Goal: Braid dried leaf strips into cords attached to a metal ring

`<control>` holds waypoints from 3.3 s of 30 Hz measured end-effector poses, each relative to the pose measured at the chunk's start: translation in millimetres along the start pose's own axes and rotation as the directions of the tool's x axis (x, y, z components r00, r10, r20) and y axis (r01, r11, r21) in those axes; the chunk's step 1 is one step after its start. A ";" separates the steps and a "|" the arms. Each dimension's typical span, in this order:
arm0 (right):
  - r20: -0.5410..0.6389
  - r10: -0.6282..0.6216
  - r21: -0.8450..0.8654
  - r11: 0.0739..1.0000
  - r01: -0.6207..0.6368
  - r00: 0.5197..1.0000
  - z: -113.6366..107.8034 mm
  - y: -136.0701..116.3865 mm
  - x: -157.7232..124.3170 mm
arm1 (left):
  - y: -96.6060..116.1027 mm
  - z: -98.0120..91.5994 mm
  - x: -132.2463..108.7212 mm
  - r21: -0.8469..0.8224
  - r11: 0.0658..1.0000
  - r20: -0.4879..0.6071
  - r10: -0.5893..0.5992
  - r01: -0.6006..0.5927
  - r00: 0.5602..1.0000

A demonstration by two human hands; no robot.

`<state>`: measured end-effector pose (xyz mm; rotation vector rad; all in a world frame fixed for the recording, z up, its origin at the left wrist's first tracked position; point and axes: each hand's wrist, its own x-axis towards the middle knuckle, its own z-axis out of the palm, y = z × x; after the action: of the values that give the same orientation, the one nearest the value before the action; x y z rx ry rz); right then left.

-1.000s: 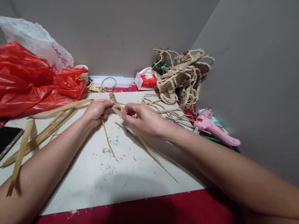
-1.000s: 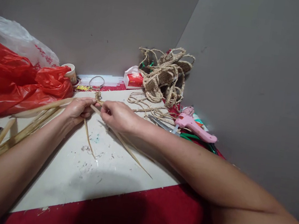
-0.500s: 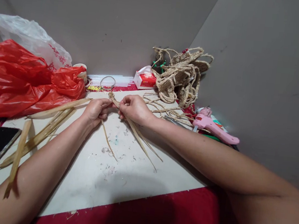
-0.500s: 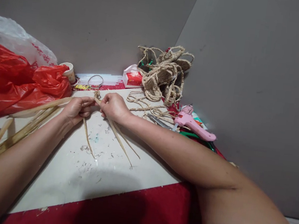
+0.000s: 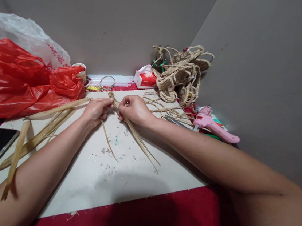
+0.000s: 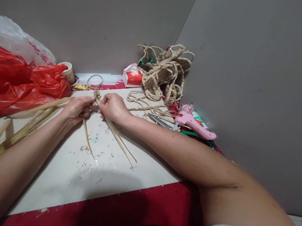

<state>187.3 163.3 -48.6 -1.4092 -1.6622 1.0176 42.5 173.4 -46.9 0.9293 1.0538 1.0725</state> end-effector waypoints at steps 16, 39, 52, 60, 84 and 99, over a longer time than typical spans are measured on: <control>0.382 0.232 0.048 0.962 -0.270 0.894 -25.1 -16.1 -43.7 | -4.0 -0.7 3.7 0.030 0.999 -0.058 0.039 -0.037 0.998; 0.470 0.230 0.117 0.941 -0.318 0.852 -33.7 -19.0 28.4 | 1.6 -4.3 4.2 0.025 0.999 0.047 -0.030 0.029 0.998; 0.530 0.218 0.105 0.942 -0.318 0.820 -37.2 -16.3 30.1 | 2.3 -3.4 3.7 0.055 0.998 0.027 -0.043 0.041 0.999; 0.493 0.207 0.083 0.956 -0.283 0.845 -42.8 -24.1 25.6 | -2.0 0.2 3.3 0.093 0.996 -0.010 0.011 -0.010 1.000; 0.412 -0.166 -0.418 0.839 0.347 0.896 -23.8 -63.3 -41.5 | 0.9 -5.6 4.5 -0.097 0.986 0.075 -0.127 0.134 0.989; 0.553 0.275 0.257 0.842 -0.475 0.786 -10.7 -25.3 27.6 | 5.9 -9.8 4.5 -0.102 0.984 0.133 -0.130 0.144 0.983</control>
<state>182.3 189.5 -20.3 -1.3034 -1.4041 1.9742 32.3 180.0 -44.6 0.8121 0.9306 0.9363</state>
